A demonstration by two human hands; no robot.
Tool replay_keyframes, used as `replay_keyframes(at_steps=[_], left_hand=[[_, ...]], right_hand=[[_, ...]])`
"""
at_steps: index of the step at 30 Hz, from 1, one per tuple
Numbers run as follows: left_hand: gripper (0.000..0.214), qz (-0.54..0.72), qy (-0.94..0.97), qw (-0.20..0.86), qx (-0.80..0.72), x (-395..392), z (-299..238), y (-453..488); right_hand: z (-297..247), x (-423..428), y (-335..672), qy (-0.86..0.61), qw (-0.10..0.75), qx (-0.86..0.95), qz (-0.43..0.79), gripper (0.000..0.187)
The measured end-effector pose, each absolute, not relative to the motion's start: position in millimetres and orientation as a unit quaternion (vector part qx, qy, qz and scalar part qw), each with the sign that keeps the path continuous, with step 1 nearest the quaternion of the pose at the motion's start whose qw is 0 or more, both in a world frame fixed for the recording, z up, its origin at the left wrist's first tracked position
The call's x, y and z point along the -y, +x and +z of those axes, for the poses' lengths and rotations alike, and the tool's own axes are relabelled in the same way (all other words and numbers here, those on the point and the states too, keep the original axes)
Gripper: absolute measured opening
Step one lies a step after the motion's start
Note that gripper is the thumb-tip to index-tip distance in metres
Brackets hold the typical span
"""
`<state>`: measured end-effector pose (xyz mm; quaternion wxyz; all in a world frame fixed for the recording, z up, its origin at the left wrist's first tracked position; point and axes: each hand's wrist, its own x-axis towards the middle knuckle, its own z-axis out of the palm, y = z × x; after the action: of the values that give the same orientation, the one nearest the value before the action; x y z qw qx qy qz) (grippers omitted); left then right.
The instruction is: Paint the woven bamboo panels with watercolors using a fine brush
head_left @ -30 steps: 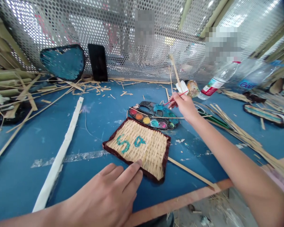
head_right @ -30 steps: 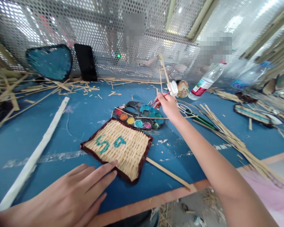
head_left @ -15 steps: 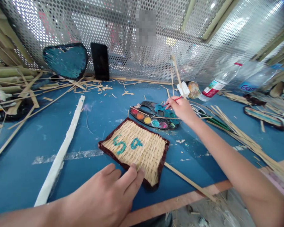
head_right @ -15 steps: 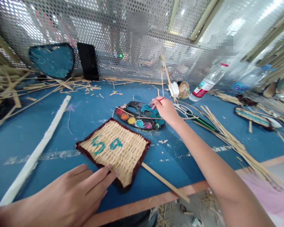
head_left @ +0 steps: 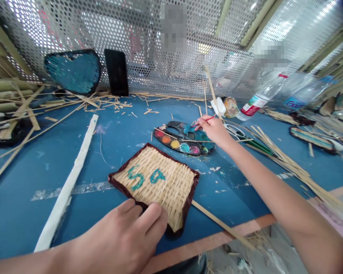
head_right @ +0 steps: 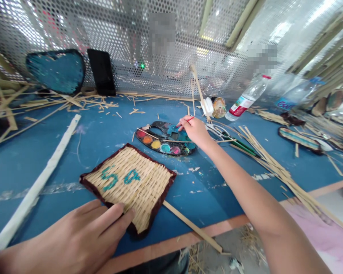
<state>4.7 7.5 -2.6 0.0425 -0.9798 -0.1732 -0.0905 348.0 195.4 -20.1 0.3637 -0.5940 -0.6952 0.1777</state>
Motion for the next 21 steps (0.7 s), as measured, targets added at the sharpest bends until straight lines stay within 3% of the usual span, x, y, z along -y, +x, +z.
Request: replay_keyframes(at_steps=[7, 10, 13, 18, 21], left_hand=[[0.015, -0.092, -0.982, 0.044, 0.161, -9, 2, 3], [0.016, -0.095, -0.983, 0.045, 0.153, -10, 4, 2], [0.017, -0.096, -0.983, 0.043, 0.153, -11, 5, 3], [0.016, -0.101, -0.983, 0.046, 0.148, -12, 5, 3], [0.018, -0.120, -0.982, 0.063, 0.135, -13, 4, 3]], right_hand=[[-7, -185, 341, -0.567, 0.360, 0.726, 0.147, 0.039], [12, -172, 336, -0.549, 0.416, 0.713, 0.132, 0.039], [25, -147, 322, -0.504, 0.469, 0.694, 0.211, 0.040], [14, -94, 285, -0.457, 0.418, 0.673, 0.405, 0.034], [3, -76, 273, -0.436, 0.409, 0.670, 0.440, 0.026]])
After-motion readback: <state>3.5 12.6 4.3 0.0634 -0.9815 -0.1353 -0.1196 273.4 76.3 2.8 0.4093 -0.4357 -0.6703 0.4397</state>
